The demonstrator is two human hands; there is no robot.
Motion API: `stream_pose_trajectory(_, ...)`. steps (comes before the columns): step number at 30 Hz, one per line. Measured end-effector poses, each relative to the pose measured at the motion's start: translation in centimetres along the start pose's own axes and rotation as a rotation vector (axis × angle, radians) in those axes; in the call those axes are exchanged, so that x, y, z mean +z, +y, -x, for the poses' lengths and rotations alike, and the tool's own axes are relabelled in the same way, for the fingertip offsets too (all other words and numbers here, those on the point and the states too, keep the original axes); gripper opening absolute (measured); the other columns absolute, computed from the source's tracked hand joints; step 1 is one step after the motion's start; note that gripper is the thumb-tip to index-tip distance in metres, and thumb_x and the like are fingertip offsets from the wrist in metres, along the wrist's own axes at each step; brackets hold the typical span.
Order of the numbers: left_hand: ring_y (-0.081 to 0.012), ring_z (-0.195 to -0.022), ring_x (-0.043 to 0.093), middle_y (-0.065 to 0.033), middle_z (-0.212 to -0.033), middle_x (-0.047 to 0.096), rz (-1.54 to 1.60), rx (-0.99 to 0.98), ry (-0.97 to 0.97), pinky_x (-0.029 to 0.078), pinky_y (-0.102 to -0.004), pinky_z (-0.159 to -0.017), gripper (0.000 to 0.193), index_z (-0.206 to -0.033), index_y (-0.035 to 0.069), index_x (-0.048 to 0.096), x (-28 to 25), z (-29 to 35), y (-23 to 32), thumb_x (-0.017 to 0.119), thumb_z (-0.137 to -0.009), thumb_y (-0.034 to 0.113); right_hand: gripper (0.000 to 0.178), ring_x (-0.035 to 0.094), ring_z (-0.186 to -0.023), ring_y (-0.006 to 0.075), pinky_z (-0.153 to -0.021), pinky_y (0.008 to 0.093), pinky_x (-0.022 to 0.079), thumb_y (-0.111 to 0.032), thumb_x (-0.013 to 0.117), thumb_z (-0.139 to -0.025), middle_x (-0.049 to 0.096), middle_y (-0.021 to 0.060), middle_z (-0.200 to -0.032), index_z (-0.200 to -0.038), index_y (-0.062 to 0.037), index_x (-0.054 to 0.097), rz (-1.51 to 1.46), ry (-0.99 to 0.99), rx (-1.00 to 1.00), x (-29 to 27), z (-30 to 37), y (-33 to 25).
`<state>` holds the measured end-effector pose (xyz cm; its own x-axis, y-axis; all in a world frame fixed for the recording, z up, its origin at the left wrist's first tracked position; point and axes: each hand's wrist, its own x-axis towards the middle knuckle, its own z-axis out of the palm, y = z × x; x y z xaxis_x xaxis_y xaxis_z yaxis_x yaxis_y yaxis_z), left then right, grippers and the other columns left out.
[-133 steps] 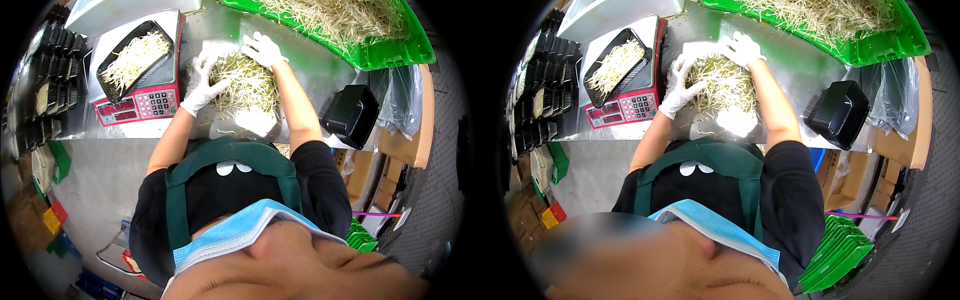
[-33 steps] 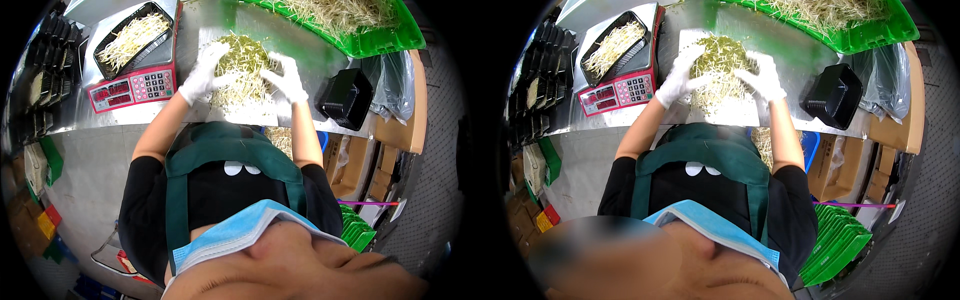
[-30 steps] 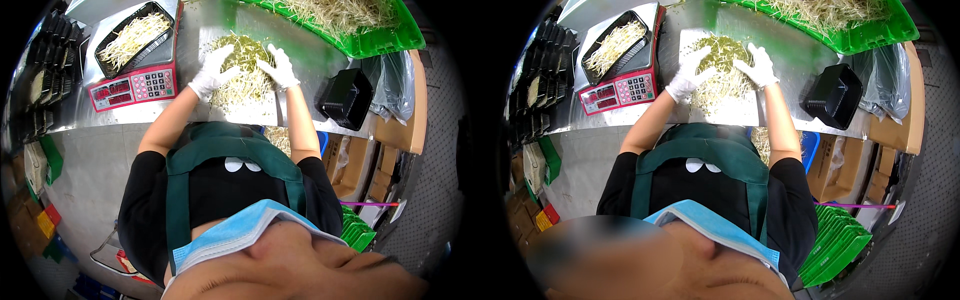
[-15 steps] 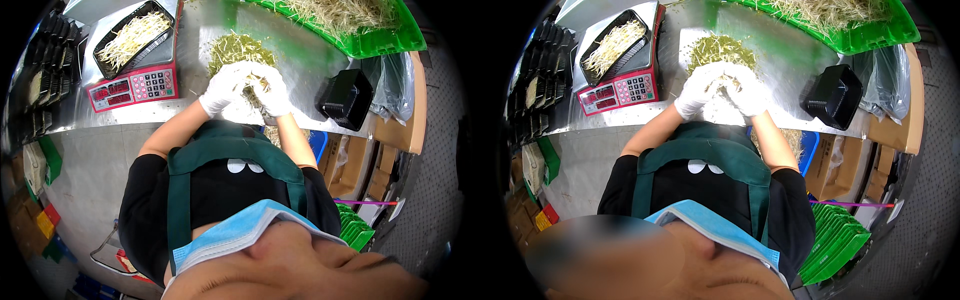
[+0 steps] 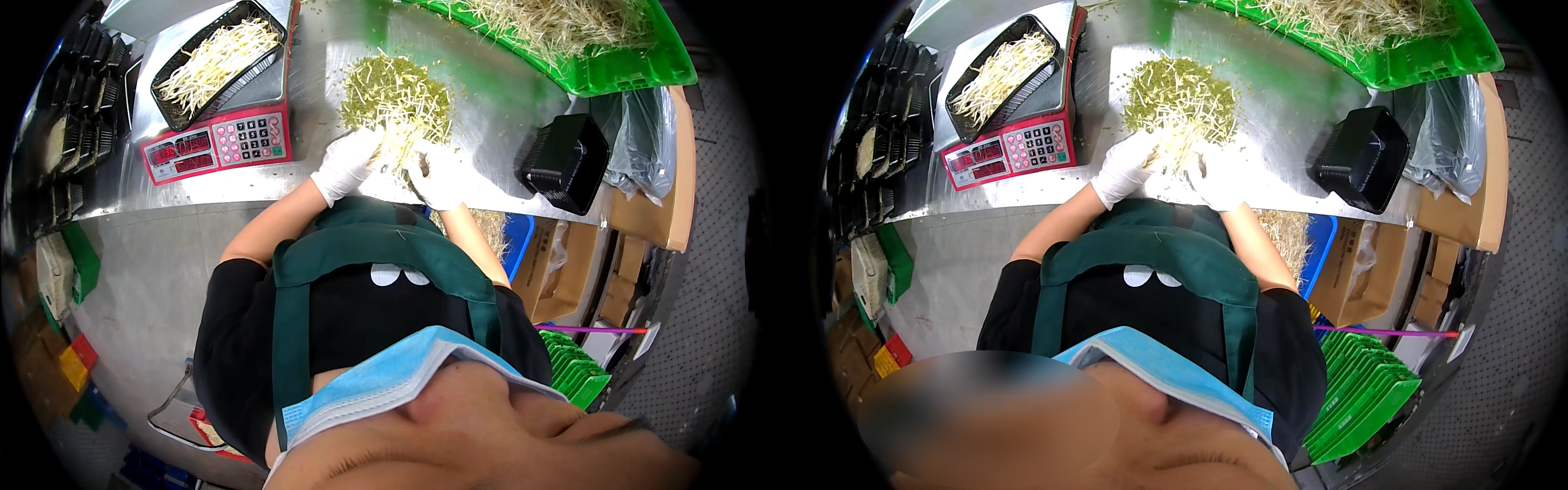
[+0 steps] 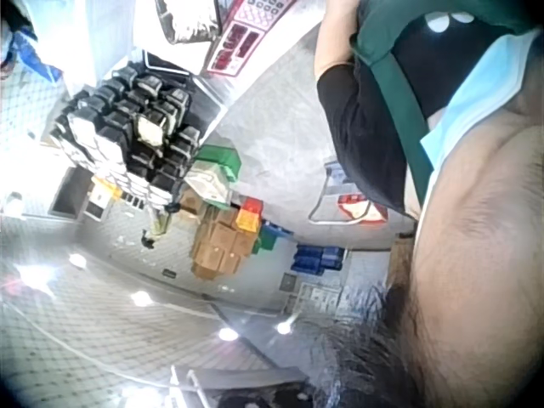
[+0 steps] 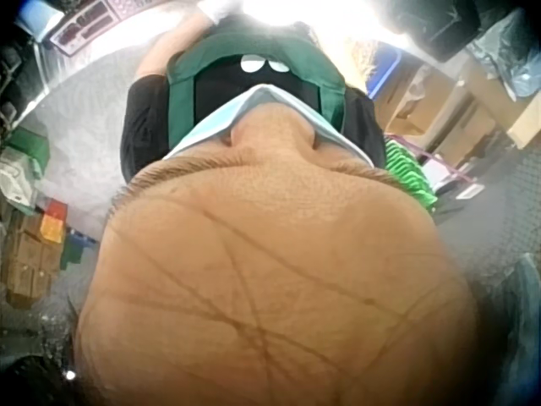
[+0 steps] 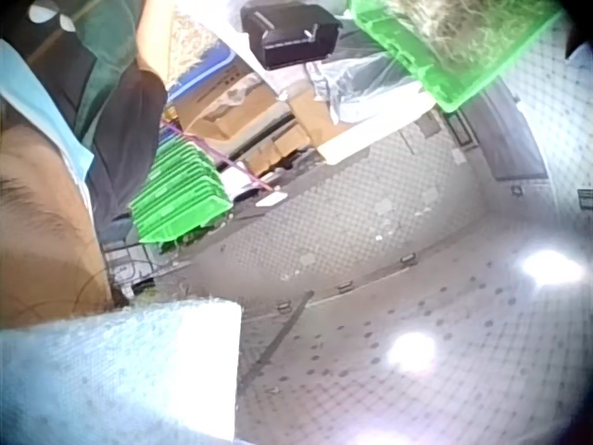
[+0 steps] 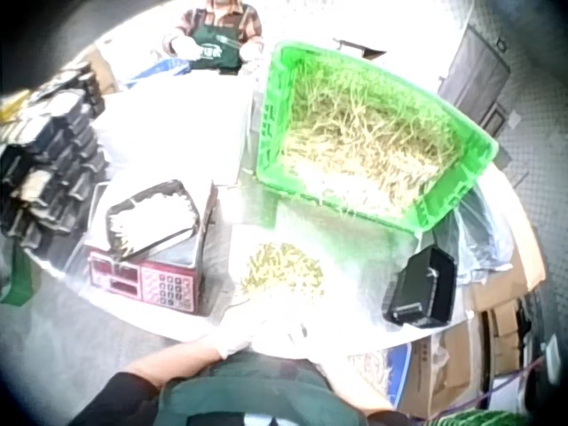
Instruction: The person portions bean sprouts from a green basket into black plastic trays using a digital scale. They repeatedly scoop sprouts, place them in trays, weigh them, and stack the filled trays to the side.
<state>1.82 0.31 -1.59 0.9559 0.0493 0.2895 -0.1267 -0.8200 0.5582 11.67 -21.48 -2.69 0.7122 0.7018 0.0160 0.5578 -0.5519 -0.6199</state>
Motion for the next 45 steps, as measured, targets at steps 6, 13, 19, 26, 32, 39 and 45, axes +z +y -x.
stream_pose_trajectory(6,-0.0360,-0.086,0.060,-0.0176,-0.105,0.054,0.013,-0.245,-0.295,0.051,-0.0440,-0.072,0.069,-0.130,0.010,0.039,-5.6,0.7,1.3,0.074,-0.072,0.023,0.102,0.042,-0.123,0.0427,-0.102,0.0462,0.035,-0.068,0.064,-0.070,0.043,0.0270,-0.134,-0.141,-0.0010,0.034,0.178,0.140,-0.331,-4.0,0.1,1.6)
stream_pose_trajectory(13,-0.0352,-0.083,0.060,-0.0162,-0.099,0.058,0.100,-0.027,-0.168,0.050,-0.0424,-0.073,0.039,-0.109,0.006,0.056,0.8,-0.5,0.5,0.067,-0.077,0.027,0.106,0.032,-0.131,0.0455,-0.108,0.0506,0.027,-0.064,0.066,-0.063,0.029,0.0276,-0.145,-0.145,-0.0081,0.030,0.242,0.185,-0.309,0.9,-2.3,-2.5)
stream_pose_trajectory(19,-0.0289,-0.097,0.061,-0.0154,-0.109,0.061,0.199,0.211,-0.043,0.050,-0.0360,-0.085,0.041,-0.116,0.002,0.056,-2.0,-1.1,1.2,0.070,-0.080,0.017,0.056,0.052,-0.112,0.0332,-0.095,0.0424,0.044,-0.024,0.063,-0.081,0.056,0.0191,-0.120,-0.132,-0.0065,0.048,0.189,0.293,-0.457,-0.5,-5.0,-4.2)
stream_pose_trajectory(26,-0.0281,-0.104,0.058,-0.0172,-0.121,0.053,0.536,-0.319,0.106,0.051,-0.0330,-0.083,0.069,-0.134,0.010,0.046,-2.3,2.0,0.8,0.075,-0.071,0.010,0.049,0.062,-0.101,0.0229,-0.087,0.0312,0.051,-0.003,0.068,-0.077,0.061,0.0152,-0.117,-0.122,0.0015,0.052,-0.884,0.276,0.073,-5.9,-4.7,-3.9)
stream_pose_trajectory(32,-0.0305,-0.120,0.044,-0.0149,-0.138,0.041,-0.233,0.129,0.010,0.030,-0.0461,-0.105,0.092,-0.143,0.006,0.032,0.2,1.0,0.9,0.073,-0.067,0.038,0.060,0.052,-0.116,0.0326,-0.094,0.0462,0.049,-0.010,0.071,-0.075,0.051,0.0190,-0.125,-0.128,0.0046,0.045,-1.594,0.352,-0.069,-14.7,-3.4,-2.8)
stream_pose_trajectory(39,-0.0369,-0.130,0.034,-0.0228,-0.143,0.033,-0.222,0.136,0.239,0.020,-0.0540,-0.108,0.098,-0.143,0.005,0.031,-1.7,-8.3,0.4,0.069,-0.069,0.056,0.056,0.050,-0.119,0.0396,-0.100,0.0568,0.042,-0.015,0.066,-0.079,0.049,0.0270,-0.130,-0.127,0.0054,0.047,-1.365,0.780,-0.204,-26.6,3.7,5.6)
stream_pose_trajectory(45,-0.0304,-0.090,0.058,-0.0129,-0.095,0.061,-0.092,-0.136,0.198,0.044,-0.0434,-0.077,0.034,-0.107,0.004,0.057,0.5,-14.7,-5.3,0.061,-0.087,0.032,0.068,0.056,-0.110,0.0219,-0.097,0.0317,0.042,-0.015,0.074,-0.080,0.055,0.0186,-0.125,-0.135,0.0061,0.039,-0.461,0.631,0.540,-26.2,4.6,14.3)
